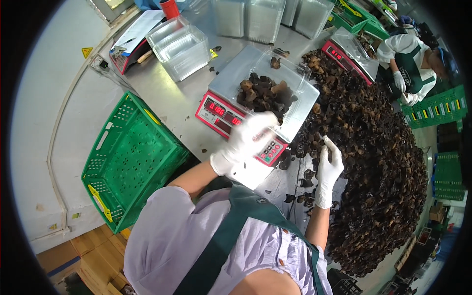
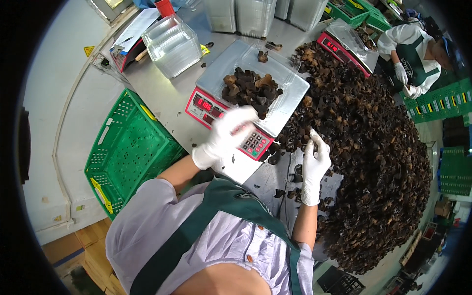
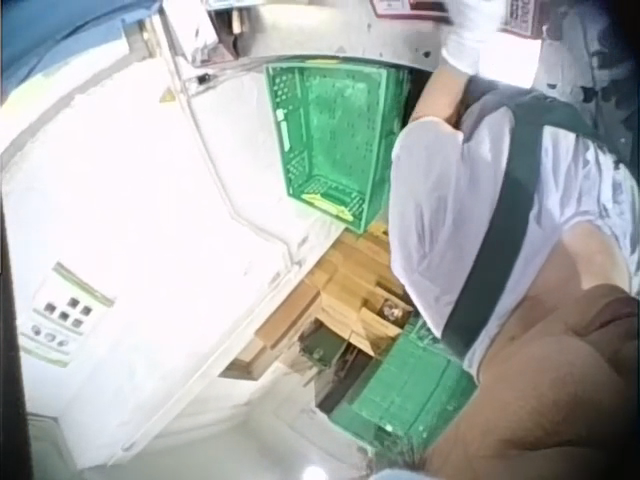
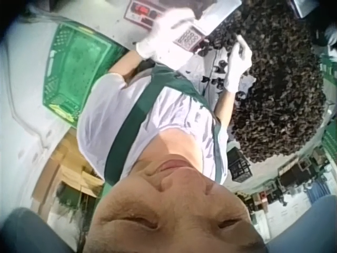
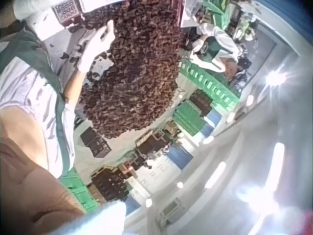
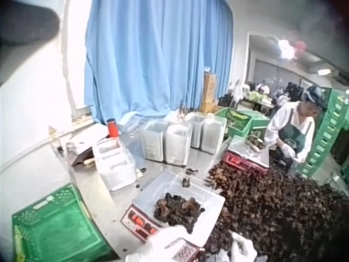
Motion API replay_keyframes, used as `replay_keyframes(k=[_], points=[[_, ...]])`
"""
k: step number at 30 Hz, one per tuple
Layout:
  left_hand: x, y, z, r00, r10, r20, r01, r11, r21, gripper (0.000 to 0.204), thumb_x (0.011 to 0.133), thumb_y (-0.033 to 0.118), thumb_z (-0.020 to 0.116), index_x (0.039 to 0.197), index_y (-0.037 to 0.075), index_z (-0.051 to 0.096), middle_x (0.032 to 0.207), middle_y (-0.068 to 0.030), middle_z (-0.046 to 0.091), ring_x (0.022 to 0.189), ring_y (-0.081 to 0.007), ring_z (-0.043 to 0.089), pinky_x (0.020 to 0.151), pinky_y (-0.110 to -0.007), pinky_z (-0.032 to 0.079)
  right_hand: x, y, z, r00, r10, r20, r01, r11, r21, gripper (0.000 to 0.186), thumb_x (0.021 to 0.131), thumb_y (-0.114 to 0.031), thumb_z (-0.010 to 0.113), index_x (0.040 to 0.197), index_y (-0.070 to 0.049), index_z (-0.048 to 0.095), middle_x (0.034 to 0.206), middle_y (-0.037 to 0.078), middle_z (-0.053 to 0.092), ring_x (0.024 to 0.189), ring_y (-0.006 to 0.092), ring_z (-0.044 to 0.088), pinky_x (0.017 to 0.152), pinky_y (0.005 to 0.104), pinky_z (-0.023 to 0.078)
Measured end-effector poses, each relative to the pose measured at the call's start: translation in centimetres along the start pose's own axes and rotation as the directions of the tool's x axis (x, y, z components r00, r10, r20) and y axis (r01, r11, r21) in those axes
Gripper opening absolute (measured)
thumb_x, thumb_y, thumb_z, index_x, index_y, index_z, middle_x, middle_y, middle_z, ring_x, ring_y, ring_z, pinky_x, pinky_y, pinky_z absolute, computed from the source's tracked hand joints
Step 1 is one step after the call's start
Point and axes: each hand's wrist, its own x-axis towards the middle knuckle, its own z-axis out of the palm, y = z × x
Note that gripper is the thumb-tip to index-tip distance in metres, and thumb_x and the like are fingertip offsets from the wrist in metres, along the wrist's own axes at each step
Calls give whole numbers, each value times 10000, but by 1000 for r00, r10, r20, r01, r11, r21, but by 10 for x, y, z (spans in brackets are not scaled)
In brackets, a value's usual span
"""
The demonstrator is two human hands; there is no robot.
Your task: The person sorts dried fungus from a pile on a table, weighs them using a scale, and places them into plastic containers.
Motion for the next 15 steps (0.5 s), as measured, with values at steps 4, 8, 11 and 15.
replay_keyframes(k=[4,8,11,15], points=[[37,-51,-43,938,-93,-334,198,935,296,318,790,89,691,1100,54,626,1153,-109,584,968,-227,601,830,-331,508,54,-26,29,979,84,188,-89,996,18,232,867,-75,622,1095,-61,665,1057,69,690,932,146,654,838,271,501],[49,-78,-54,868,-475,-144,496,844,205,501,802,93,669,1282,81,524,1079,-69,616,679,-103,520,689,-268,487,131,-40,93,927,-120,354,122,992,18,356,796,-248,665,1118,-94,658,989,132,686,826,222,676,779,302,525],[40,-96,-47,826,-563,-7,562,826,-48,449,795,21,636,1238,57,575,943,-7,586,667,-37,449,654,-203,435,173,-60,143,871,-197,450,265,960,-91,461,761,-286,692,1180,-105,624,1001,113,692,871,252,673,803,343,524],[38,-72,-41,806,-591,-14,591,805,44,436,787,21,636,1218,63,592,833,9,595,655,-34,456,654,-199,434,193,-54,189,785,-200,586,371,910,-187,406,755,-279,690,1135,-139,654,976,138,683,891,295,659,814,375,516]])
